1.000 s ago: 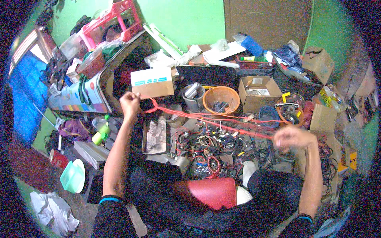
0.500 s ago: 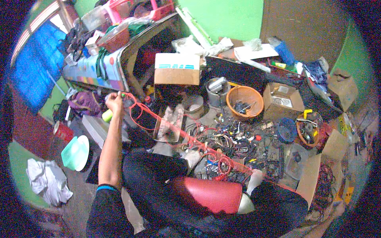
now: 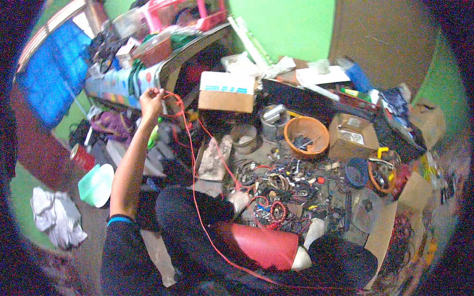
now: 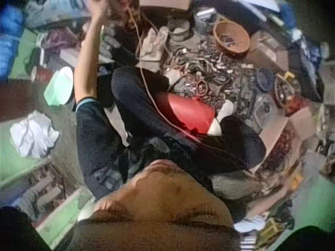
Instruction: The person sits on the floor and works with a red wire and a small cylindrical component, repeatedly stripping, twisting, and connecting wire ends. They handle multiple wires and small parts from a cluttered workspace, occasionally picking up and setting down tools and components.
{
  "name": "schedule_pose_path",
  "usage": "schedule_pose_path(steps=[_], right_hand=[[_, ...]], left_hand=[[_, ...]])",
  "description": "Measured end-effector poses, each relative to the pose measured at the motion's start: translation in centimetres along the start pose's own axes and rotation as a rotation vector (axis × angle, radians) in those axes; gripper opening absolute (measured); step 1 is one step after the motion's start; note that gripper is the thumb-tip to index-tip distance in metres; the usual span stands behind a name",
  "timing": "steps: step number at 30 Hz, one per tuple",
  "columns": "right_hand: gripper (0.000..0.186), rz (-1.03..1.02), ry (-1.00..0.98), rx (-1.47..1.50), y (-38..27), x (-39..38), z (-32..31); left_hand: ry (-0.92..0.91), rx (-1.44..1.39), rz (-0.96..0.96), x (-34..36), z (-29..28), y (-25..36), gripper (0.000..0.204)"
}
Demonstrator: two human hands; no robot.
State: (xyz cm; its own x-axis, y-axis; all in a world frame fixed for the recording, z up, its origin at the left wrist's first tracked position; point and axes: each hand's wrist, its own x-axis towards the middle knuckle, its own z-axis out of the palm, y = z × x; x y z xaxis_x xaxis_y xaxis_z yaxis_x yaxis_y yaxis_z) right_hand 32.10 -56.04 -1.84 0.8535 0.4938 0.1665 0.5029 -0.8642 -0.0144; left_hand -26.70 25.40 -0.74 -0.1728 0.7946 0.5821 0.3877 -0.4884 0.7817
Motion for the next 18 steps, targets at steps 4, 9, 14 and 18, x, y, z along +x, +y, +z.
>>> schedule_pose_path(steps=[4,9,14,18], right_hand=[[0.036,-0.263,-0.13,0.358,-18.6,4.0,-4.7],[0.051,-0.861,-0.499,1.109,-45.3,2.6,-7.6],[0.035,-1.031,-0.235,1.425,-52.0,1.8,-4.9],[0.025,-0.925,-0.602,1.599,-48.8,0.8,-5.9]], left_hand=[[-0.319,-0.38,0.095,-5.2,7.0,15.2,0.018],[-0.47,-0.528,0.13,-10.1,6.2,26.1,0.02],[-0.535,-0.669,0.192,-13.4,7.6,31.6,0.019],[-0.564,-0.678,0.146,-13.2,7.0,31.2,0.019]])
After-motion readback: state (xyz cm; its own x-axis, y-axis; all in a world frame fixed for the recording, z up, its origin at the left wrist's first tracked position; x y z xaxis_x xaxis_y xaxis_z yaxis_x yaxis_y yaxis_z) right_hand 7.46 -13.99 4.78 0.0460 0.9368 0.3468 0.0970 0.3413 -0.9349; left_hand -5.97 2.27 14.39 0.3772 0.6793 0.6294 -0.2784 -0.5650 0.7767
